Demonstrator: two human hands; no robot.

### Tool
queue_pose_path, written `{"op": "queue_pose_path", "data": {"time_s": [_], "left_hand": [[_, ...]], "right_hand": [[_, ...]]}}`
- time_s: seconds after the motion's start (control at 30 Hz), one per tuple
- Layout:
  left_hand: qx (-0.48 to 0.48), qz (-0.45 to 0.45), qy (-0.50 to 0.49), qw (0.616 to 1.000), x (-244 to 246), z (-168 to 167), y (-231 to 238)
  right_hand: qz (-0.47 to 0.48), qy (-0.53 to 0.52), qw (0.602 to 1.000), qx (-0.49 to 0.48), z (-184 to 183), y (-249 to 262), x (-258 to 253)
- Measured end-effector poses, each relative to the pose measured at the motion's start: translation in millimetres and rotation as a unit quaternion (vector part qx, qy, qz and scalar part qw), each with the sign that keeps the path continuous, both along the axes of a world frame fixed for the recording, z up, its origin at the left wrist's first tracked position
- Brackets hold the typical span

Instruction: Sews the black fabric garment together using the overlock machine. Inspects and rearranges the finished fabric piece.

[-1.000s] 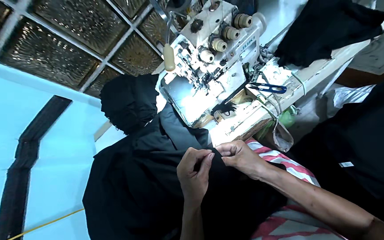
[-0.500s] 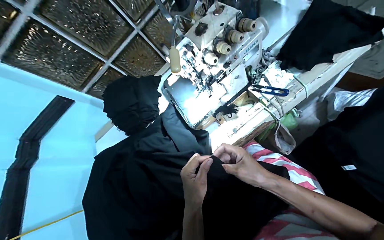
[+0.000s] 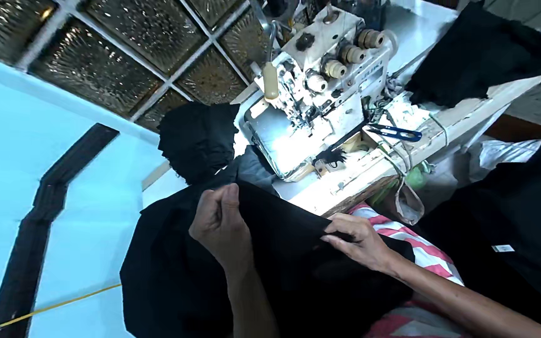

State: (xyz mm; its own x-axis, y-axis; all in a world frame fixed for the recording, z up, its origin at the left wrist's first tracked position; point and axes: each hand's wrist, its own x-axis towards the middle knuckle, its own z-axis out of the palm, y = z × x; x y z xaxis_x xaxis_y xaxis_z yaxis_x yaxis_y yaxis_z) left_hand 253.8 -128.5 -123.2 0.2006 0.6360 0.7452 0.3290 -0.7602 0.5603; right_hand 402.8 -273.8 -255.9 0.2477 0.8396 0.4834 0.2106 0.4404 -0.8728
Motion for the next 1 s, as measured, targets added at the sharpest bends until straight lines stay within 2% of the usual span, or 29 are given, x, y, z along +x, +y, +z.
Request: {"op": "queue_pose_path", "data": {"time_s": [0.13, 0.33, 0.47, 0.57, 0.67, 0.77, 0.83, 0.9, 0.97, 1.0], "left_hand": [[-0.034, 0.019, 0.011, 0.999, 1, -12, 13], [-0.094, -0.007, -0.006, 0.995, -10, -45, 31], [-0.179, -0.093, -0.041, 0.979, -17, -52, 38], [-0.245, -0.080, -0.072, 0.964, -9, -43, 34], [-0.132, -0.061, -0.011, 0.989, -3, -13, 38], [0.062, -0.049, 0.061, 0.995, 15, 44, 46], [0.221, -0.018, 0.057, 0.973, 33, 78, 62], [0.353, 0.020, 0.040, 0.935, 46, 97, 83], [0.432, 0.033, 0.070, 0.899, 53, 95, 97], [0.441, 0.024, 0.098, 0.892, 55, 85, 99]], "right_hand": [[-0.061, 0.011, 0.998, 0.009, -3, -1, 1], [-0.123, -0.016, 0.991, 0.039, -3, -2, -3], [-0.112, -0.008, 0.993, 0.039, -2, -6, -4], [-0.067, 0.011, 0.997, 0.036, 14, -14, -5], [-0.002, 0.073, 0.996, 0.046, 51, -19, -3], [0.091, 0.187, 0.974, 0.092, 100, -12, 10], [0.105, 0.242, 0.956, 0.126, 126, -3, 25], [0.084, 0.284, 0.946, 0.131, 139, 7, 37], [0.082, 0.341, 0.932, 0.088, 132, 16, 42], [0.081, 0.370, 0.925, 0.044, 120, 18, 42]]}}
